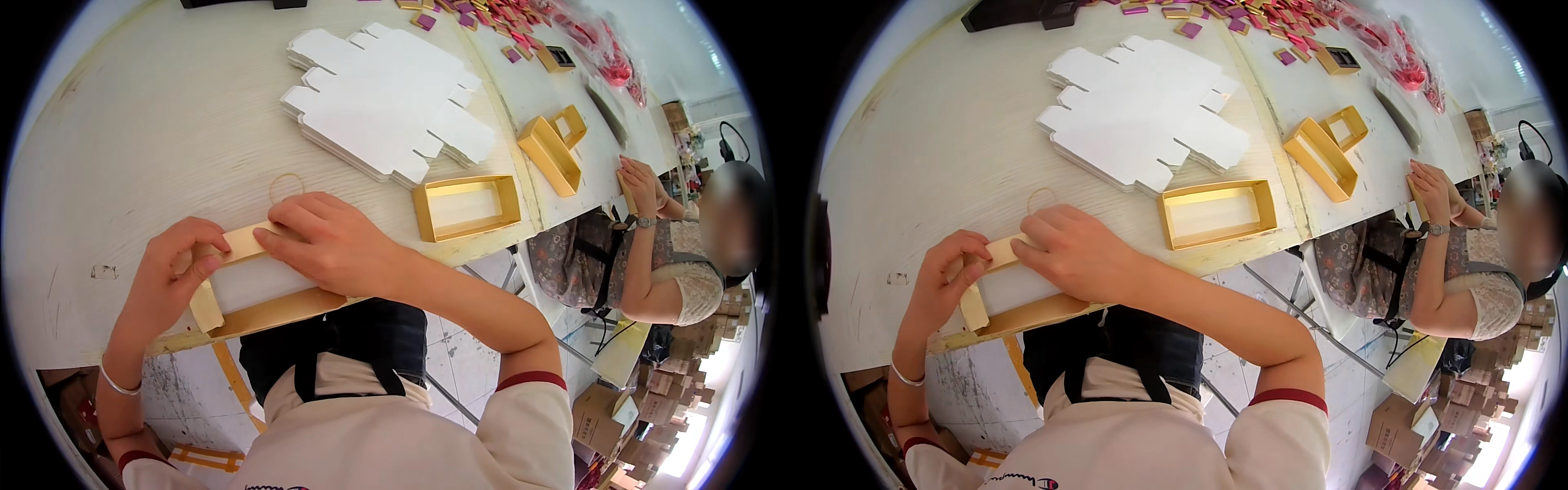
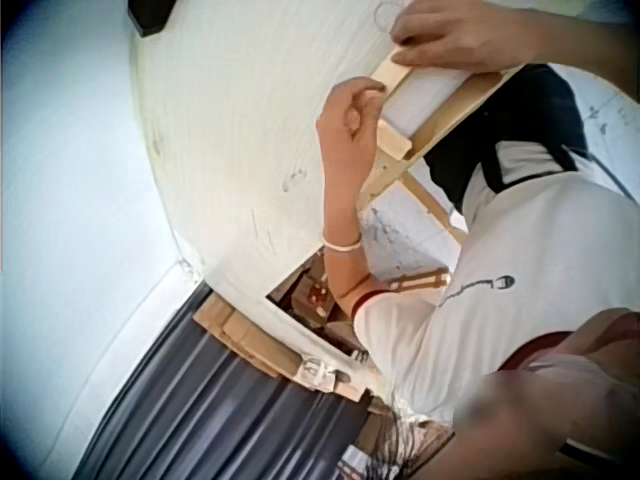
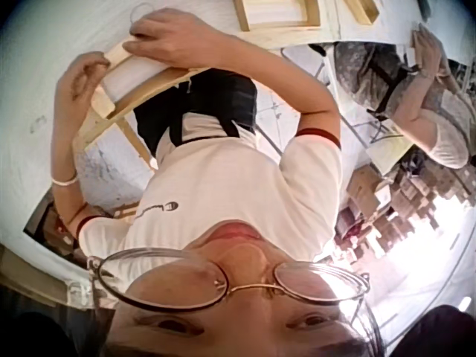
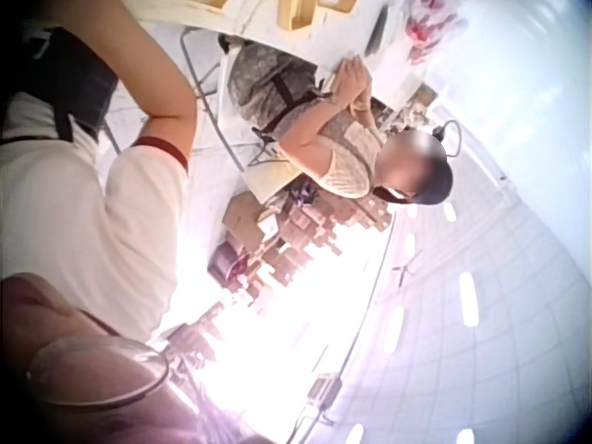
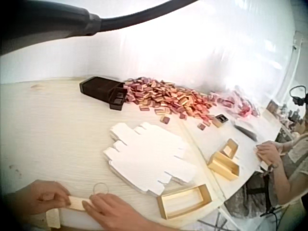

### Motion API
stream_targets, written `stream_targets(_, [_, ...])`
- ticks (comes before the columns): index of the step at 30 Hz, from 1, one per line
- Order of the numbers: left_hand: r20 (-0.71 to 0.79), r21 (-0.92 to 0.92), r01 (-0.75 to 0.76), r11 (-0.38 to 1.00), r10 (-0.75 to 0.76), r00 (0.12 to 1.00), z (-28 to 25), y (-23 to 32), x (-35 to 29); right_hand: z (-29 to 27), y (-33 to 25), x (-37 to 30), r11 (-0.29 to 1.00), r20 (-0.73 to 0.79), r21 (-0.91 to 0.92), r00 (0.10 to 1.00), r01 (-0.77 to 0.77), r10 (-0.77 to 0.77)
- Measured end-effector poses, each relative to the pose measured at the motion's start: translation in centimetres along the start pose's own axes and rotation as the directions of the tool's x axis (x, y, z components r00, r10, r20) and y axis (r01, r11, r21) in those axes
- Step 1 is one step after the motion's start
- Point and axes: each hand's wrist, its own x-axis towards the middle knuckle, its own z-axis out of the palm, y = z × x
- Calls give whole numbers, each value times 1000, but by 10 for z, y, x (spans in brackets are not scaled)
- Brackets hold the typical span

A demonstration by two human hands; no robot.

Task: The person folds flat cardboard pieces into small rectangular boxes at a work table. They fold the sides, tuck flaps, and secure the boxes with rubber bands. A second person works nearby on similar items.

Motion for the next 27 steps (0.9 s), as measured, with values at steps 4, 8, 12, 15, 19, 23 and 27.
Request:
stream_targets(4, [80,-16,236,972,-234,969,-5,23,11,-1,1,0,1000,21,29,1000,1,-2])
stream_targets(8, [93,49,168,984,-172,981,-3,16,20,0,2,4,990,14,123,998,-64,63])
stream_targets(12, [259,174,115,978,-158,953,-14,17,33,-11,7,8,940,61,286,983,-183,173])
stream_targets(15, [356,153,235,960,-275,893,-18,19,38,-21,0,12,980,82,145,989,-135,124])
stream_targets(19, [431,114,378,919,-389,814,-30,23,42,-36,-1,14,889,182,-378,963,256,-200])
stream_targets(23, [593,38,399,916,-342,729,-28,16,50,-33,1,15,776,313,-487,910,400,-273])
stream_targets(27, [676,-5,407,913,-297,675,-29,18,55,-33,1,11,721,342,-452,849,525,-403])
